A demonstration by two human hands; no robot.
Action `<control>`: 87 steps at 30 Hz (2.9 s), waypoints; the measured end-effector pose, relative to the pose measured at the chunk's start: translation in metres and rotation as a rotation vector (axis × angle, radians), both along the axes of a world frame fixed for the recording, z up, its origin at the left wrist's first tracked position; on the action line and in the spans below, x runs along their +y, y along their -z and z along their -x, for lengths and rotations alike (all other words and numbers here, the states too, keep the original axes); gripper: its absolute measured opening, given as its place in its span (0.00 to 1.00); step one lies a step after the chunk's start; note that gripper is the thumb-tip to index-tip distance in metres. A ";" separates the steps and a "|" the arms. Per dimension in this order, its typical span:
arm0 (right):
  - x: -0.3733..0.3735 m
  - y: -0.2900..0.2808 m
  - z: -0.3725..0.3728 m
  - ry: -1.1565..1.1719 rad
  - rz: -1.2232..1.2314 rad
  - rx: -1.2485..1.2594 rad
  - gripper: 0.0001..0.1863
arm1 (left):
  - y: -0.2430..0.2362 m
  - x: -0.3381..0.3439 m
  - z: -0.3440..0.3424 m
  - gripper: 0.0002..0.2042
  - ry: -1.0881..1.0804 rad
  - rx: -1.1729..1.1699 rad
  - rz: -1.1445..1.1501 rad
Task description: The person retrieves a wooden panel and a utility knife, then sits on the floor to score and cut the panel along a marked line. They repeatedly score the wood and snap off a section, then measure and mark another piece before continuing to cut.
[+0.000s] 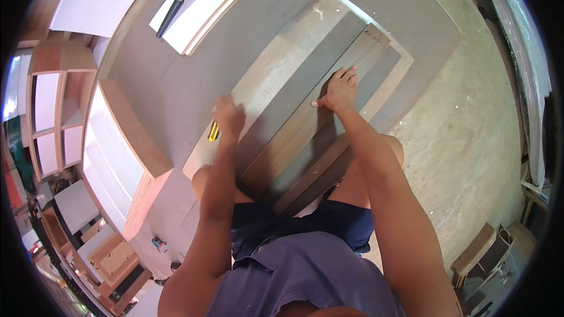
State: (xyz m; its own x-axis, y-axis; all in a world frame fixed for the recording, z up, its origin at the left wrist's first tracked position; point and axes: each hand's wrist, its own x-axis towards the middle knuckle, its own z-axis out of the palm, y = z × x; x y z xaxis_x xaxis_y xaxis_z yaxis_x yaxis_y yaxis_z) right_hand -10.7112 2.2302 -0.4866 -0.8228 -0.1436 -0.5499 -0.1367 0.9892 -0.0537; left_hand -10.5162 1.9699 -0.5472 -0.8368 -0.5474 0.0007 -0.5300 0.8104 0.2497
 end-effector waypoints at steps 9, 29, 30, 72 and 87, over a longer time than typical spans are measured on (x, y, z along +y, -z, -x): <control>0.007 -0.004 0.004 0.001 -0.002 -0.038 0.78 | 0.010 0.131 0.168 0.17 0.021 0.005 -0.292; 0.013 0.014 -0.001 -0.048 0.022 0.055 0.78 | -0.028 0.118 -0.076 0.45 -0.058 -0.212 -0.240; 0.013 0.015 -0.001 -0.056 0.019 0.066 0.78 | -0.039 0.128 -0.107 0.48 -0.120 -0.343 -0.213; 0.019 0.048 -0.187 -0.291 0.376 0.225 0.63 | -0.030 -0.061 -0.630 0.23 -1.036 0.018 -1.016; 0.011 0.033 -0.024 0.647 0.225 0.261 0.64 | 0.030 0.091 -0.347 0.21 -0.822 0.424 -0.881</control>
State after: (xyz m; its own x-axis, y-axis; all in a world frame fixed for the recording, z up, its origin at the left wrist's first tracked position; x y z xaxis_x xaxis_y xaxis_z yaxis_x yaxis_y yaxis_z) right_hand -10.6873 2.2409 -0.5199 -0.8813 0.3293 -0.3390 0.4351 0.8453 -0.3101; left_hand -10.1697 2.0612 -0.5776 -0.2763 -0.8532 -0.4424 -0.5414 -0.2422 0.8051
